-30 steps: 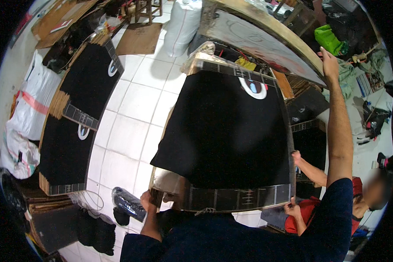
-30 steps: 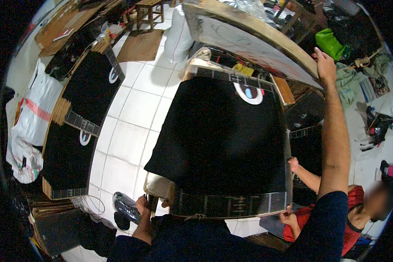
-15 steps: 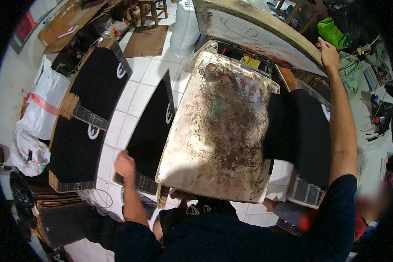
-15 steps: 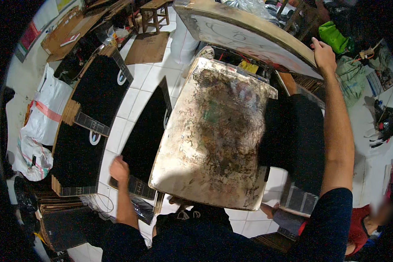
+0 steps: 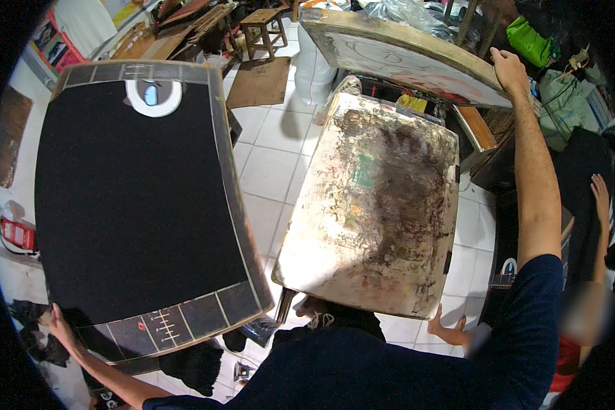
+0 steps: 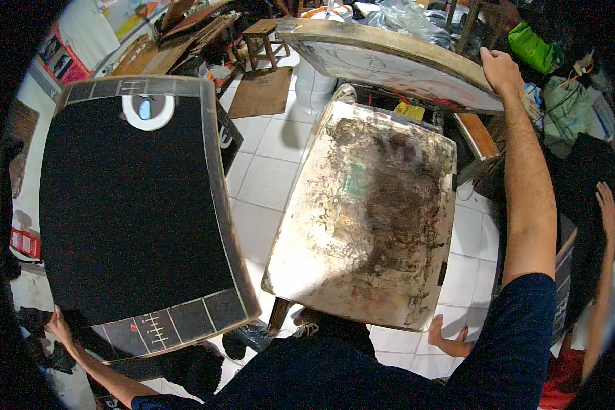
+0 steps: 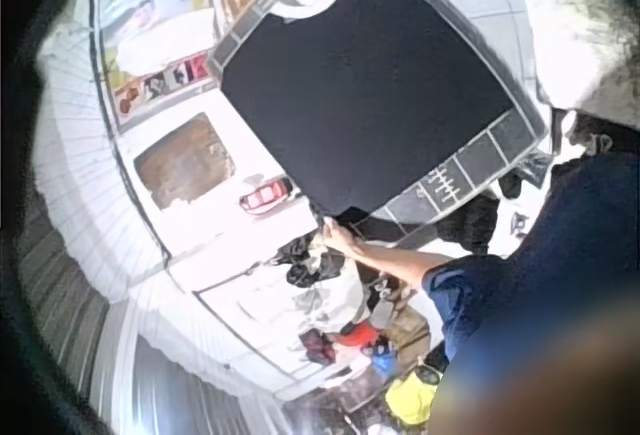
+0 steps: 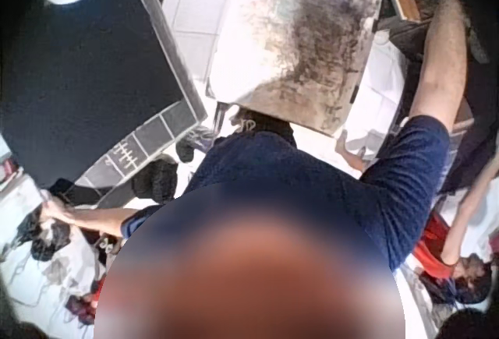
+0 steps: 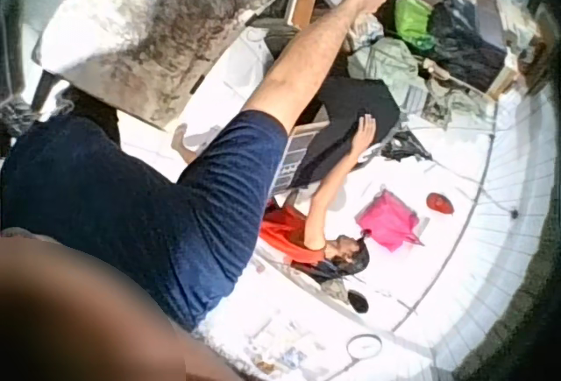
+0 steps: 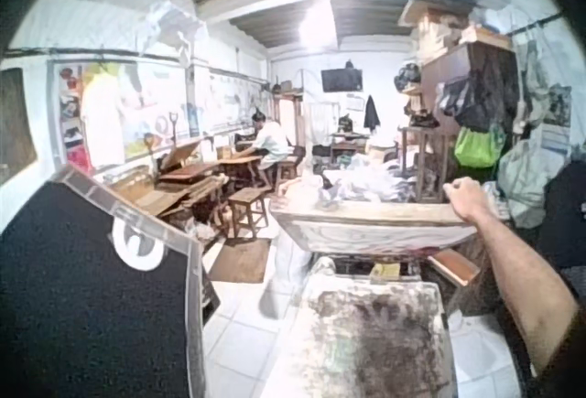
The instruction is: The person repeatedly applies red ink to a screen printing frame using a squeegee, then lifts the frame to reveal a black fabric with a white logo underneath. The cycle of inking and lifting is repeated throughout the clip.
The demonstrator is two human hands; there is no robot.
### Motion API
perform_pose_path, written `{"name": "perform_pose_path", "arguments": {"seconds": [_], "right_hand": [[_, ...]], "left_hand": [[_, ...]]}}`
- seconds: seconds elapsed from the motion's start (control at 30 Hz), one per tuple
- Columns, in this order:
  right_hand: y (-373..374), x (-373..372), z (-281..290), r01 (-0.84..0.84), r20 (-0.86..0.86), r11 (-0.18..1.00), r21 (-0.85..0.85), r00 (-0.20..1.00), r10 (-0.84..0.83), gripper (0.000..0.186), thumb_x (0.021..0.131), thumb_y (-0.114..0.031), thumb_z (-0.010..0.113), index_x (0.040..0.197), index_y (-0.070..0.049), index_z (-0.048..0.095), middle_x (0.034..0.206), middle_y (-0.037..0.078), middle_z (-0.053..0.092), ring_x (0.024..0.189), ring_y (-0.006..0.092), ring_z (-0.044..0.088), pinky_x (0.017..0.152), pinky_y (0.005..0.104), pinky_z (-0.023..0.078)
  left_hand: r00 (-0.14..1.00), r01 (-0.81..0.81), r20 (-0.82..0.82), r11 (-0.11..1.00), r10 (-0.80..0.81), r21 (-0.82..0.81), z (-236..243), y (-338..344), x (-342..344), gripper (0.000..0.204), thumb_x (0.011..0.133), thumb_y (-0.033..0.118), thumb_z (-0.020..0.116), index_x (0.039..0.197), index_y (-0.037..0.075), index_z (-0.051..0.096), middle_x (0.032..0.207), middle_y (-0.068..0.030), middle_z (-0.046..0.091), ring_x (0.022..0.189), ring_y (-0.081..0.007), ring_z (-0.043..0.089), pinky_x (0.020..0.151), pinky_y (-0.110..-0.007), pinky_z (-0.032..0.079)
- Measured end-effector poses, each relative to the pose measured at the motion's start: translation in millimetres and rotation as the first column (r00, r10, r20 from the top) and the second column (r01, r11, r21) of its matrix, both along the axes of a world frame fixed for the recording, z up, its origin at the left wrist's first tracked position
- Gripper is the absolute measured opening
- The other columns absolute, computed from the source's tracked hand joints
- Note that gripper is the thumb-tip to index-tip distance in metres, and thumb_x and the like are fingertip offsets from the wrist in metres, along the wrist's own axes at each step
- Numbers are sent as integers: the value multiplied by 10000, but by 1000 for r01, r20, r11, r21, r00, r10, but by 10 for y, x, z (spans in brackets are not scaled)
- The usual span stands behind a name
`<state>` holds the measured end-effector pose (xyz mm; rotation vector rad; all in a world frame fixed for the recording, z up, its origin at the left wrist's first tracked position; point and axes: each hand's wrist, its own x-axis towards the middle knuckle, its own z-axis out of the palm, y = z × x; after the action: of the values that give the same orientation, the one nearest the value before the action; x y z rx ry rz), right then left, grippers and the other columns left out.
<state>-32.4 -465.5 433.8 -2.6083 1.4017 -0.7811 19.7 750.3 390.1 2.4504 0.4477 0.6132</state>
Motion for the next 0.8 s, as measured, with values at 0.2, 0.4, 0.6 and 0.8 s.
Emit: {"name": "perform_pose_path", "arguments": {"seconds": [0.2, 0.4, 0.6, 0.8], "right_hand": [[-8, -25, -116, 28, -9, 1000, 8, 1000, -28, 601, 934, -599, 484, 1346, -214, 693, 1359, 161, 675, 1265, 395, 622, 1080, 491, 467], [143, -112, -205, 26, -1, 1000, 5, 1000, -26, 574, 938, -577, 492, 1320, -205, 704, 1330, 164, 687, 1256, 390, 627, 1067, 494, 476], [266, -188, -245, -12, -39, 1000, -19, 999, 12, 555, 929, -579, 482, 1281, -224, 722, 1299, 161, 701, 1224, 401, 644, 1042, 517, 491], [410, -226, -310, 14, 28, 999, -43, 1000, -13, 539, 907, -576, 494, 1232, -232, 751, 1249, 154, 725, 1185, 383, 670, 1045, 495, 503]], "left_hand": [[948, 238, 308, 821, -81, -518, -1747, -632, -11, 313, 949, 245, 676, 1077, -38, 719, 1055, -73, 682, 956, -213, 607, 915, -369, 470], [991, 107, -39, 929, -129, -353, -3050, -2578, -125, 392, 1019, 258, 618, 744, -17, 575, 712, 2, 524, 721, -150, 425, 662, -368, 397], [908, 241, -257, 916, -330, -322, -3671, -4316, -187, 633, 934, 524, 718, 737, -68, 613, 641, -106, 613, 624, -209, 511, 635, -415, 459], [632, 600, -428, 758, -646, -258, -3748, -5244, -112, 794, 684, 544, 920, 1113, -72, 661, 945, -220, 734, 869, -394, 708, 814, -461, 549]]}}
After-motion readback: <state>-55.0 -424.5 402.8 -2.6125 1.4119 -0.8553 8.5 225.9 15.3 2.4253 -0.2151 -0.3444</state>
